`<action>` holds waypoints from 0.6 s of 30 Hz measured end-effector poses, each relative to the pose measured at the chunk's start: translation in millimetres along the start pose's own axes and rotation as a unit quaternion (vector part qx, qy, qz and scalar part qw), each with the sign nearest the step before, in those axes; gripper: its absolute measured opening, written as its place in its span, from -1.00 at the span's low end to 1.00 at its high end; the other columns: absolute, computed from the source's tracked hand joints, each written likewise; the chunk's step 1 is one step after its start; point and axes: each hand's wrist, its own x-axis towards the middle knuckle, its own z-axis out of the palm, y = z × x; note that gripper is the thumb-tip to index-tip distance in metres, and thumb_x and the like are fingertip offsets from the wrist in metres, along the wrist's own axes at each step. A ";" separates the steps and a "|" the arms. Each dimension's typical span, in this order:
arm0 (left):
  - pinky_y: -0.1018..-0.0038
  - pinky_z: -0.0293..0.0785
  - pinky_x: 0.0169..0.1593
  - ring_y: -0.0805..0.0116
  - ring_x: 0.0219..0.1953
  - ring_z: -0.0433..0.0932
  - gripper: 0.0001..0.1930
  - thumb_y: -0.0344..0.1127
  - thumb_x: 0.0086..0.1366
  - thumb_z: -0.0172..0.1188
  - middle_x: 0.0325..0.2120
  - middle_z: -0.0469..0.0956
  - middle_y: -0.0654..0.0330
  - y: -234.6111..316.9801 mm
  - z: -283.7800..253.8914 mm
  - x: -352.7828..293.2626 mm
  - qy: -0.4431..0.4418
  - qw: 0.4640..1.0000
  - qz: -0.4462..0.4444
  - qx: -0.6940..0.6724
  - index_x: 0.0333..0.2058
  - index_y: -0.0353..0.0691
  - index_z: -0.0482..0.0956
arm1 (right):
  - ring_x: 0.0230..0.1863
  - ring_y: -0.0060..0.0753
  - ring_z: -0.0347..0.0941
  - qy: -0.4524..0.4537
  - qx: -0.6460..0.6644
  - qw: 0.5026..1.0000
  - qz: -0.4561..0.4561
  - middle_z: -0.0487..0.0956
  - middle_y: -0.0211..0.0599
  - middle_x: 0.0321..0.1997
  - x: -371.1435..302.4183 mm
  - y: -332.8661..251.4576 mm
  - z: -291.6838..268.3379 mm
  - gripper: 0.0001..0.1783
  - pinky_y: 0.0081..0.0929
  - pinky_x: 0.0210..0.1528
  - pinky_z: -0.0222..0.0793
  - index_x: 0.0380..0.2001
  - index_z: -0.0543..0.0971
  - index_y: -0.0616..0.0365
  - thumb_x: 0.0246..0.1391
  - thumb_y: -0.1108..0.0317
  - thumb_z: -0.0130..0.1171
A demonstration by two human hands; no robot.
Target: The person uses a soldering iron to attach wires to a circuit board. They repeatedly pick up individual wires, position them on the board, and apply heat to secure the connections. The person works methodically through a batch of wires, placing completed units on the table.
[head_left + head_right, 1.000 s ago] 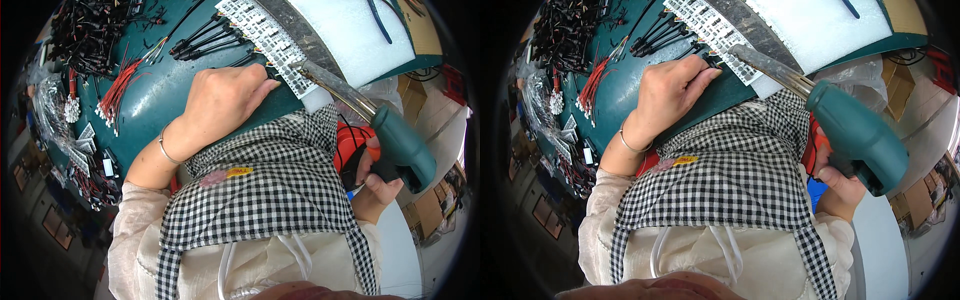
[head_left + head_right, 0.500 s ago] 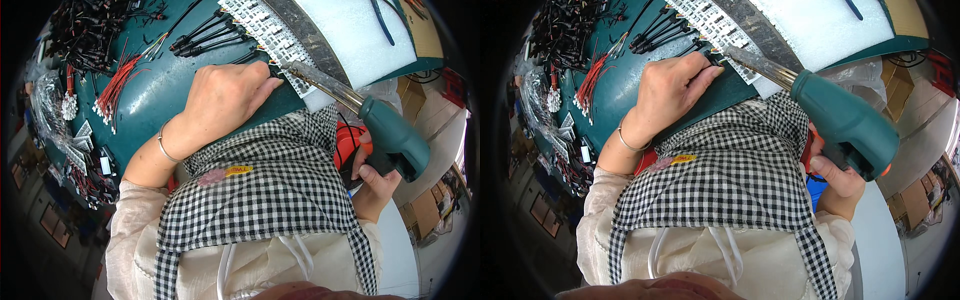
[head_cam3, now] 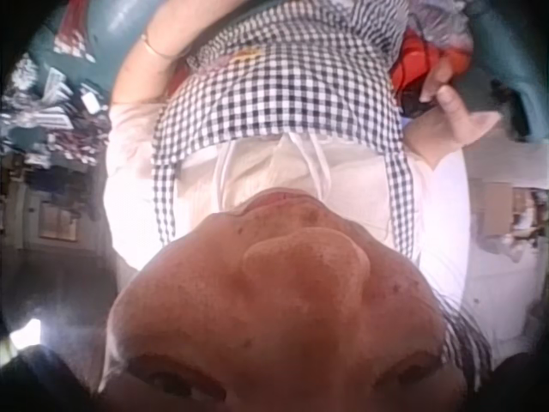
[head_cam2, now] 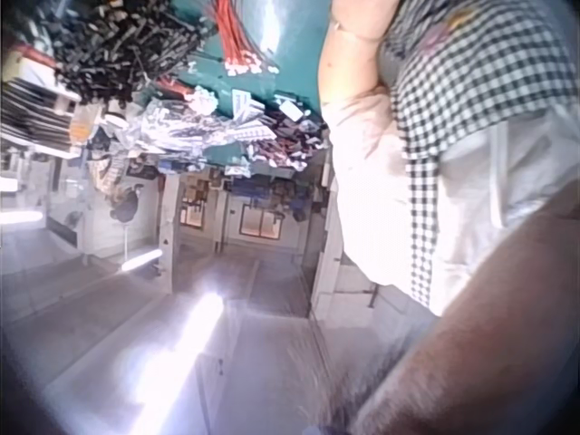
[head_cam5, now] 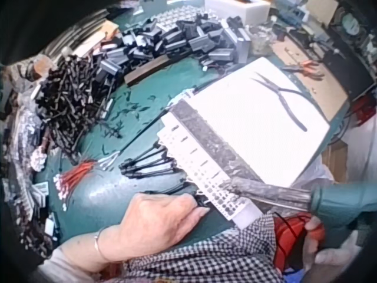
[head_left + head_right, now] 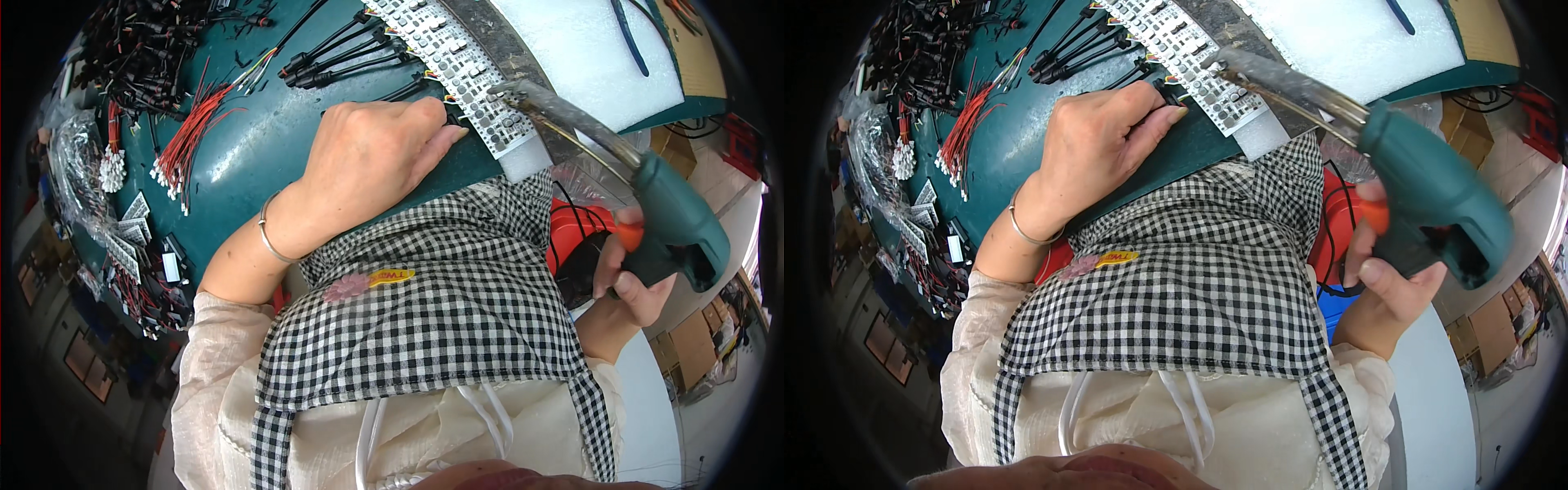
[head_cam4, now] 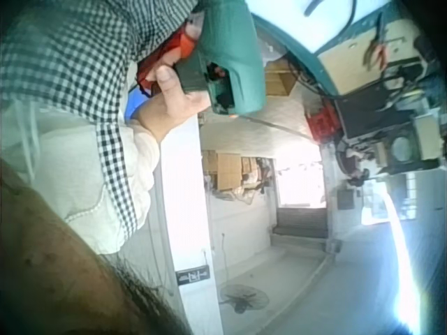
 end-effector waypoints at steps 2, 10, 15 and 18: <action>0.39 0.32 -0.64 0.25 -0.73 0.43 -0.80 -0.30 0.11 0.36 -0.76 0.41 0.17 -0.3 -0.4 -0.6 -0.001 1.000 -0.001 0.002 -0.53 -0.21 0.50 | -0.80 -0.51 0.24 -0.004 0.011 1.000 -0.008 0.39 -0.16 -0.59 0.2 0.4 -3.2 -0.20 -0.64 -0.81 0.19 0.00 0.24 0.66 -0.21 0.34 0.38; 0.39 0.32 -0.64 0.25 -0.72 0.44 -0.80 -0.30 0.13 0.35 -0.76 0.42 0.16 1.5 -0.1 0.3 -0.011 1.000 -0.014 0.011 -0.53 -0.21 0.51 | -0.79 -0.52 0.25 0.018 -0.003 1.000 -0.003 0.38 -0.18 -0.61 -8.3 1.0 -3.3 -0.19 -0.64 -0.80 0.19 0.01 0.24 0.66 -0.22 0.34 0.37; 0.40 0.31 -0.64 0.23 -0.73 0.44 -0.80 -0.29 0.16 0.33 -0.74 0.44 0.13 0.1 0.9 -1.3 -0.022 0.999 -0.035 0.016 -0.53 -0.23 0.54 | -0.76 -0.49 0.28 -0.006 0.006 1.000 -0.003 0.41 -0.01 -0.42 -14.2 4.3 -12.4 -0.22 -0.63 -0.77 0.23 0.02 0.28 0.62 -0.25 0.40 0.38; 0.42 0.30 -0.63 0.22 -0.73 0.41 -0.80 -0.27 0.19 0.31 -0.74 0.44 0.12 3.9 -1.2 0.1 -0.037 0.997 -0.065 0.006 -0.50 -0.25 0.56 | -0.70 -0.41 0.37 -0.017 0.043 0.999 0.009 0.46 0.38 -0.03 -23.1 9.1 -22.3 -0.20 -0.60 -0.71 0.33 0.07 0.28 0.57 -0.30 0.54 0.38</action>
